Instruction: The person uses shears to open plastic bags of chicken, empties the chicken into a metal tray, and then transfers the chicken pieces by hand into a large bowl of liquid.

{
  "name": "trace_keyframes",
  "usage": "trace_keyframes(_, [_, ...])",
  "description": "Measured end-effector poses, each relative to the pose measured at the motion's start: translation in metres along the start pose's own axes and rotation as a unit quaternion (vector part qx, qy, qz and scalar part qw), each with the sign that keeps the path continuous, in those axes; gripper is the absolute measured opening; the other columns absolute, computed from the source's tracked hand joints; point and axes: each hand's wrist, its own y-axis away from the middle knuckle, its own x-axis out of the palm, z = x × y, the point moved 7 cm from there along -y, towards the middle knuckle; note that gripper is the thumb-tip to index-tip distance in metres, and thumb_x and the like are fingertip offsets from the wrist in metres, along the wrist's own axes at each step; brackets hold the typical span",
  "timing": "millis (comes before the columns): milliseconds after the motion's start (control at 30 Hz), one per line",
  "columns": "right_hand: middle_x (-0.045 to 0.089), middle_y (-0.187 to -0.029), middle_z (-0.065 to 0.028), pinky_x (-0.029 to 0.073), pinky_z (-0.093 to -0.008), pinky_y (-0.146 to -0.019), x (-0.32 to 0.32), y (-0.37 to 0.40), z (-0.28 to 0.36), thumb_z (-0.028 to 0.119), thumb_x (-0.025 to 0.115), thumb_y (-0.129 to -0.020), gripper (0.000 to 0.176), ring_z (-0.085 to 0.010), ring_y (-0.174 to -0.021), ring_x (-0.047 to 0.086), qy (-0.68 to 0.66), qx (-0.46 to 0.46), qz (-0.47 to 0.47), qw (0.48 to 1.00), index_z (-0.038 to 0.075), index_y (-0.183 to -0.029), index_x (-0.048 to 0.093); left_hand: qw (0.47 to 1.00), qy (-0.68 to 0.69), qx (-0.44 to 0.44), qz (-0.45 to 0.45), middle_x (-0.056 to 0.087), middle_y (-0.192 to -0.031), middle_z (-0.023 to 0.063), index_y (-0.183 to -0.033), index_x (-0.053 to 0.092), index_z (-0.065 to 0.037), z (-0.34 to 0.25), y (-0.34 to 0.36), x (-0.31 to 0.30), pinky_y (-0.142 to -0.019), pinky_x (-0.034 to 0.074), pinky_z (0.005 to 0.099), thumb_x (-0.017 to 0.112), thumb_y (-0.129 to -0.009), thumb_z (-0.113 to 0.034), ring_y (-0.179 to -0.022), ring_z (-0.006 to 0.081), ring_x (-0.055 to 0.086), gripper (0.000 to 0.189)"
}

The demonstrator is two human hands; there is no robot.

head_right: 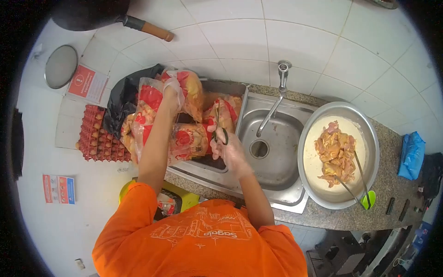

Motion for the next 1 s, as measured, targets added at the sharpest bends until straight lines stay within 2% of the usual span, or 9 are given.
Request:
trace_keyframes(100, [0.049,-0.070,-0.0021,0.039,-0.0281,-0.052,0.025,0.011,-0.008,0.056,0.057,-0.096,0.057,-0.0138,-0.061,0.049,-0.138,0.027,0.103,0.985,0.009,-0.128,0.056,1.000,0.005,0.015,-0.024,0.052,-0.083,0.0032,-0.088,0.057,-0.014,-0.018,0.044,-0.007,-0.053,0.039,0.0349,0.049,-0.099,-0.024,-0.066,0.0158,0.045,0.018])
trace_keyframes(167, [0.049,-0.072,-0.0034,0.038,-0.0280,-0.053,0.040,0.021,-0.010,0.061,0.053,-0.094,0.062,-0.0152,-0.062,0.048,-0.209,0.059,0.159,0.963,0.009,-0.128,0.055,0.975,-0.108,0.193,-0.024,0.064,-0.095,0.0059,-0.109,0.065,-0.008,-0.045,0.067,0.001,-0.069,0.046,0.0344,0.047,-0.104,-0.030,-0.079,0.0186,0.056,0.029])
trace_keyframes(267, [0.052,-0.074,-0.0055,0.035,-0.0243,-0.053,0.055,0.030,-0.009,0.047,0.049,-0.098,0.048,-0.0149,-0.064,0.046,-0.246,0.093,0.172,0.950,0.012,-0.131,0.053,0.935,-0.205,0.287,-0.026,0.069,-0.111,0.0107,-0.130,0.060,-0.002,-0.054,0.095,0.019,-0.086,0.047,0.0344,0.043,-0.106,-0.038,-0.094,0.0211,0.061,0.046])
trace_keyframes(467, [0.050,-0.076,-0.0028,0.039,-0.0283,-0.054,0.042,0.003,-0.024,0.058,0.055,-0.094,0.054,-0.0147,-0.063,0.048,-0.223,0.069,0.195,0.953,0.012,-0.121,0.057,0.961,-0.264,0.035,0.079,0.070,-0.113,0.0160,-0.129,0.062,0.002,-0.044,0.142,0.053,-0.086,0.048,0.0343,0.056,-0.101,-0.045,-0.096,0.0183,0.061,0.055])
trace_keyframes(567, [0.053,-0.077,-0.0040,0.038,-0.0265,-0.053,0.054,0.020,-0.016,0.047,0.051,-0.097,0.045,-0.0151,-0.062,0.045,-0.246,0.074,0.190,0.948,0.013,-0.125,0.056,0.850,-0.441,0.161,0.237,0.062,-0.135,0.0142,-0.137,0.058,-0.004,-0.059,0.165,0.073,-0.096,0.045,0.0332,0.051,-0.102,-0.049,-0.110,0.0224,0.060,0.057])
trace_keyframes(700, [0.046,-0.074,-0.0013,0.037,-0.0272,-0.057,0.062,-0.022,-0.011,0.053,0.051,-0.099,0.037,-0.0156,-0.064,0.045,-0.267,0.030,0.172,0.948,0.016,-0.102,0.054,0.840,-0.474,0.170,0.203,0.067,-0.128,0.0120,-0.132,0.061,-0.001,-0.043,0.163,0.072,-0.094,0.046,0.0327,0.056,-0.101,-0.044,-0.105,0.0225,0.062,0.053])
trace_keyframes(767, [0.045,-0.074,-0.0008,0.037,-0.0274,-0.057,0.071,-0.012,-0.007,0.050,0.054,-0.097,0.032,-0.0157,-0.065,0.044,-0.256,0.031,0.162,0.952,0.018,-0.096,0.050,0.928,-0.225,0.272,0.117,0.072,-0.101,0.0078,-0.109,0.070,0.002,-0.059,0.154,0.060,-0.080,0.050,0.0317,0.064,-0.099,-0.032,-0.087,0.0150,0.064,0.036])
trace_keyframes(900, [0.041,-0.075,0.0002,0.035,-0.0275,-0.059,0.079,0.000,-0.016,0.043,0.057,-0.095,0.028,-0.0156,-0.066,0.041,-0.237,0.019,0.149,0.960,0.023,-0.085,0.042,0.945,-0.107,0.300,0.077,0.070,-0.096,0.0039,-0.108,0.070,0.001,-0.053,0.130,0.043,-0.073,0.051,0.0309,0.062,-0.100,-0.028,-0.084,0.0121,0.063,0.032])
trace_keyframes(1000, [0.037,-0.074,0.0005,0.035,-0.0273,-0.060,0.081,0.001,-0.025,0.036,0.056,-0.097,0.027,-0.0151,-0.067,0.040,-0.235,0.015,0.128,0.963,0.024,-0.081,0.038,0.985,0.021,0.170,0.015,0.067,-0.091,0.0012,-0.109,0.068,-0.002,-0.035,0.139,0.030,-0.070,0.050,0.0288,0.061,-0.101,-0.025,-0.080,0.0100,0.061,0.025])
